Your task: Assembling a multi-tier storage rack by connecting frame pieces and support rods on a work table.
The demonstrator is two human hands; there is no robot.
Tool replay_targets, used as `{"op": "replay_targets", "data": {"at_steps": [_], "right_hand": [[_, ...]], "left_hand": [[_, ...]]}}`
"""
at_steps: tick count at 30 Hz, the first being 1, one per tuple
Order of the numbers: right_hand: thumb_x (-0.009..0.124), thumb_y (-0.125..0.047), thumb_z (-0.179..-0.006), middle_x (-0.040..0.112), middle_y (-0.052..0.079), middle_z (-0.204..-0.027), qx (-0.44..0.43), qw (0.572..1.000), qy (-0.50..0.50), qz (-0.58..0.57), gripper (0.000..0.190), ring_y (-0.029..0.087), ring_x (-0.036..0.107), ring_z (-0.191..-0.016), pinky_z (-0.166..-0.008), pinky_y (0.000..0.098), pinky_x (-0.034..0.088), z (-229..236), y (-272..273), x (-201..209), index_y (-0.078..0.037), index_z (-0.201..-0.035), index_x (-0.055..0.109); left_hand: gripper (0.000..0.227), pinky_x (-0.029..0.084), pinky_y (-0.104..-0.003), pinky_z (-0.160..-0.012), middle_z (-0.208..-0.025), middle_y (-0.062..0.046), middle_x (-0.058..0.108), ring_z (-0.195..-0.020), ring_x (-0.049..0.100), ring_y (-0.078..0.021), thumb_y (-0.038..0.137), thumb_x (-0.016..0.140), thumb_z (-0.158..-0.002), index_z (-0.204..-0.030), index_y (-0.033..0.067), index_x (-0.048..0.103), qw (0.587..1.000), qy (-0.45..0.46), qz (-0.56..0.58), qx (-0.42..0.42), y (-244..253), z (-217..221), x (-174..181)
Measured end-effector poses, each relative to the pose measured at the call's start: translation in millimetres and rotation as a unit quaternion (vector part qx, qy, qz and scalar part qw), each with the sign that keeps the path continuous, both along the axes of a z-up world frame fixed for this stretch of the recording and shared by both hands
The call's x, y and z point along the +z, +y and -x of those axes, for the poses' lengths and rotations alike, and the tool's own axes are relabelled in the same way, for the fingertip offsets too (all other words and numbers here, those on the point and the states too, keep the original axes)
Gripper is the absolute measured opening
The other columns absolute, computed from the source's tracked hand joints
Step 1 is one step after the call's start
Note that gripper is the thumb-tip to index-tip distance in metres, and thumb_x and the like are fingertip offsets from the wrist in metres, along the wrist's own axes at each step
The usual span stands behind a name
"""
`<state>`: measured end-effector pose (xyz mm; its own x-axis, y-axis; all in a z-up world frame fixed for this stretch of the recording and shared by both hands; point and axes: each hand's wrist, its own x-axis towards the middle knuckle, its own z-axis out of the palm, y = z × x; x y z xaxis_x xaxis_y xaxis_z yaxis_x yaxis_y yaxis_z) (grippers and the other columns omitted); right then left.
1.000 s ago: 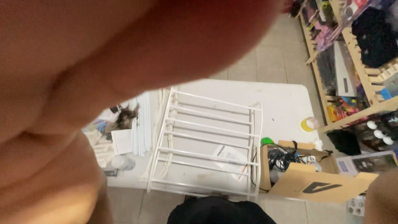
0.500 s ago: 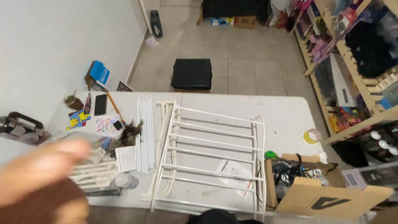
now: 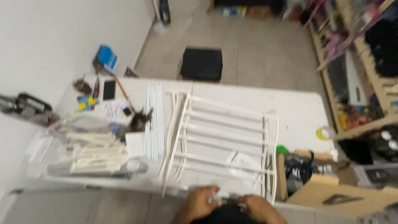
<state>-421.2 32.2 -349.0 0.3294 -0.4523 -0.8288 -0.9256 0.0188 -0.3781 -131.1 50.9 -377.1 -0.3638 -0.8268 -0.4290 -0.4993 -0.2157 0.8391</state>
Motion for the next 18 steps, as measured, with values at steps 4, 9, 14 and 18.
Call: {"op": "replay_targets", "data": {"at_steps": [4,9,14,18], "right_hand": [[0.074,-0.036,-0.092,0.075,0.001,-0.105,-0.068,0.988,-0.108,0.081,0.030,0.018,0.072,-0.097,-0.085,0.0326,0.054,-10.0,-3.8,21.1,-0.021,-0.117,0.063],[0.066,-0.048,-0.092,0.074,0.008,-0.124,-0.106,0.979,0.028,0.173,0.053,0.025,0.073,-0.112,-0.090,0.0408,0.058,30.2,18.3,-7.1,-0.021,-0.137,0.057],[0.071,-0.043,-0.090,0.075,0.008,-0.126,-0.196,0.975,0.064,0.083,0.058,0.027,0.073,-0.115,-0.096,0.0405,0.055,35.9,83.1,15.4,-0.018,-0.140,0.058],[0.066,-0.046,-0.091,0.076,0.007,-0.125,-0.265,0.961,0.073,0.020,0.053,0.025,0.074,-0.113,-0.096,0.0371,0.056,50.9,153.6,-2.5,-0.020,-0.137,0.058]], "left_hand": [[0.052,0.043,-0.045,-0.108,-0.144,-0.008,0.060,-0.129,0.057,-0.0277,0.035,0.070,-0.093,-0.140,0.0147,0.060,0.993,-0.044,0.090,0.061,-49.7,-24.3,57.2],[0.063,0.048,-0.046,-0.106,-0.157,-0.020,0.041,-0.143,0.044,-0.0380,0.030,0.071,-0.092,-0.146,0.0060,0.050,0.900,-0.134,0.219,0.351,-95.8,-94.5,-84.5],[0.042,0.045,-0.051,-0.079,-0.090,-0.014,0.069,-0.087,0.064,-0.0345,0.045,0.047,-0.092,-0.095,0.0060,0.061,0.949,-0.133,-0.039,0.284,-127.2,-107.1,-28.9],[0.060,0.035,-0.042,-0.067,-0.073,0.001,0.042,-0.072,0.043,-0.0175,0.057,0.040,-0.092,-0.103,0.0046,0.066,0.962,-0.027,0.009,0.273,-114.3,-110.1,-21.3]]}}
